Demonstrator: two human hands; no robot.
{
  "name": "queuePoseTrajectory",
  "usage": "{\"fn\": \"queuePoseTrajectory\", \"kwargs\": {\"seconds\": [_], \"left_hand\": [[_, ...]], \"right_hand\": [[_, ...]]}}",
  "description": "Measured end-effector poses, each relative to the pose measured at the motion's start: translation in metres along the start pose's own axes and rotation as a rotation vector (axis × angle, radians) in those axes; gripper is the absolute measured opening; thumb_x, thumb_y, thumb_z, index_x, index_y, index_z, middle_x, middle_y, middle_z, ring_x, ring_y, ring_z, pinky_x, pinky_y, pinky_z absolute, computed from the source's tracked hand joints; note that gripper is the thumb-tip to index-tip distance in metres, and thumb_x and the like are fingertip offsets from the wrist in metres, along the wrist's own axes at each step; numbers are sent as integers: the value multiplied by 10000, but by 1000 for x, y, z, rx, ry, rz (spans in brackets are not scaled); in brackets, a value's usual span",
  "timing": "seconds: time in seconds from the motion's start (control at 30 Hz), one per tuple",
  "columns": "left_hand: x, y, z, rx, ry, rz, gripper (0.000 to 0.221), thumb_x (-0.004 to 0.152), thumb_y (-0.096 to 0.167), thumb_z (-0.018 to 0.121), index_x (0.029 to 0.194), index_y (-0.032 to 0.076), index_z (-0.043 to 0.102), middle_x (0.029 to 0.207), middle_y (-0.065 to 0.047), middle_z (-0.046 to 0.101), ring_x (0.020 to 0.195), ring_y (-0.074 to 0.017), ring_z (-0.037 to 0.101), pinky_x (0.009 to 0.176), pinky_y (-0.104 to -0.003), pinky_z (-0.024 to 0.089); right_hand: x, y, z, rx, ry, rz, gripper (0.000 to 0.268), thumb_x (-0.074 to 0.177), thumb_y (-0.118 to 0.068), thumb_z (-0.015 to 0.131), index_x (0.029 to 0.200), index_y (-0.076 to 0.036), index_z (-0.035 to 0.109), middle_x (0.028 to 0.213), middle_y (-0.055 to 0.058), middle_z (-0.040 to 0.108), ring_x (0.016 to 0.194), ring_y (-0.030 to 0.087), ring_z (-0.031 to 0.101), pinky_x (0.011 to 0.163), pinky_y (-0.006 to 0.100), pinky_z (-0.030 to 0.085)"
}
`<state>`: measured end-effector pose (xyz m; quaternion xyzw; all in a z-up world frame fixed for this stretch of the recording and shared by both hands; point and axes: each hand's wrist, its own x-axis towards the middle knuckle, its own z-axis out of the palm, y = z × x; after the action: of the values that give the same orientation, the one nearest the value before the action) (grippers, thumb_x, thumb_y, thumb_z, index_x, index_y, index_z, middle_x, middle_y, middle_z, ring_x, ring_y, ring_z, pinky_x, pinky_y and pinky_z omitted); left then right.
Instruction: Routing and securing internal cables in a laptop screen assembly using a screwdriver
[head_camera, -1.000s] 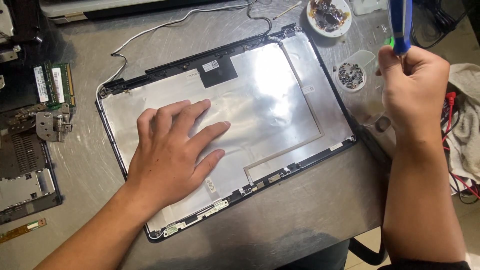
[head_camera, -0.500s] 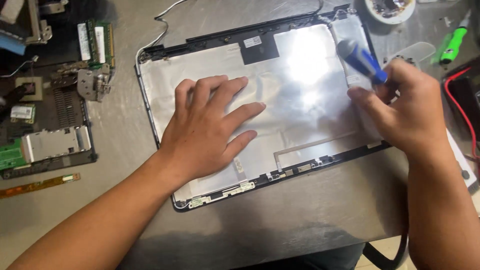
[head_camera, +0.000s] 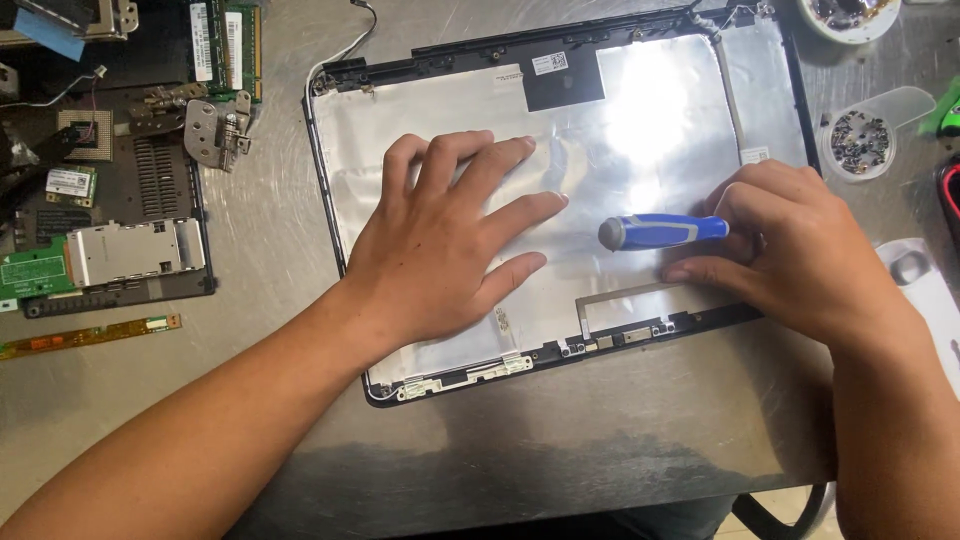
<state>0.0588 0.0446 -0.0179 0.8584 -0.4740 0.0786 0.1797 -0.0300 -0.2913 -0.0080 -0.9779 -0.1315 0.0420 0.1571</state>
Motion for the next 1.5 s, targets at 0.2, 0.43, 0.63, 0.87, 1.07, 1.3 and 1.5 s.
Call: {"fn": "queuePoseTrajectory", "kwargs": {"seconds": [0.2, 0.43, 0.63, 0.87, 1.07, 1.3, 1.5], "left_hand": [[1, 0, -1, 5, -12, 7, 444, 942, 504, 655, 1332, 292, 646, 1485, -110, 506, 1313, -353, 434, 997, -527, 286], [4, 1, -2, -13, -59, -5, 467, 934, 479, 620, 1355, 277, 622, 1485, -131, 492, 1316, -370, 406, 996, -540, 276], [4, 2, -3, -64, -95, -56, 442, 978, 518, 499, 1348, 318, 635, 1493, -120, 479, 1316, -359, 384, 1014, -531, 247], [3, 1, -3, -46, -42, -13, 541, 841, 488, 743, 1336, 295, 640, 1476, -122, 493, 1314, -369, 410, 1006, -530, 272], [3, 1, -3, -14, -55, -8, 696, 714, 490, 857, 1345, 326, 614, 1491, -106, 487, 1320, -362, 416, 999, -522, 282], [4, 1, -3, -22, -51, -8, 646, 751, 484, 841, 1326, 321, 599, 1487, -113, 492, 1323, -359, 412, 1001, -531, 277], [3, 3, -3, 5, -45, -11, 457, 929, 466, 648, 1352, 292, 630, 1478, -108, 501, 1313, -350, 415, 1009, -526, 278]], "right_hand": [[6, -35, 1, -13, 16, 12, 476, 696, -505, 914, 870, -149, 650, 893, 18, 643, 855, 240, 581, 808, 386, 390], [14, -72, 10, 58, 66, 60, 593, 727, -490, 955, 750, -110, 500, 727, 30, 520, 692, 246, 474, 641, 388, 370], [18, -92, 14, 81, 75, 152, 658, 711, -536, 965, 732, -116, 459, 712, 22, 501, 681, 234, 461, 597, 389, 342], [19, -88, 16, 84, 83, 79, 664, 690, -541, 979, 746, -112, 476, 718, 31, 508, 684, 245, 468, 605, 395, 358], [17, -85, 16, 76, 42, 64, 714, 623, -621, 967, 791, -103, 505, 757, 40, 539, 752, 272, 516, 654, 411, 389], [18, -84, 15, 92, 27, 50, 735, 614, -617, 977, 757, -120, 456, 744, 27, 522, 737, 255, 491, 641, 393, 368], [13, -79, 3, 285, -24, 128, 583, 642, -423, 988, 867, -91, 565, 864, 18, 598, 688, 155, 517, 584, 281, 417]]}}
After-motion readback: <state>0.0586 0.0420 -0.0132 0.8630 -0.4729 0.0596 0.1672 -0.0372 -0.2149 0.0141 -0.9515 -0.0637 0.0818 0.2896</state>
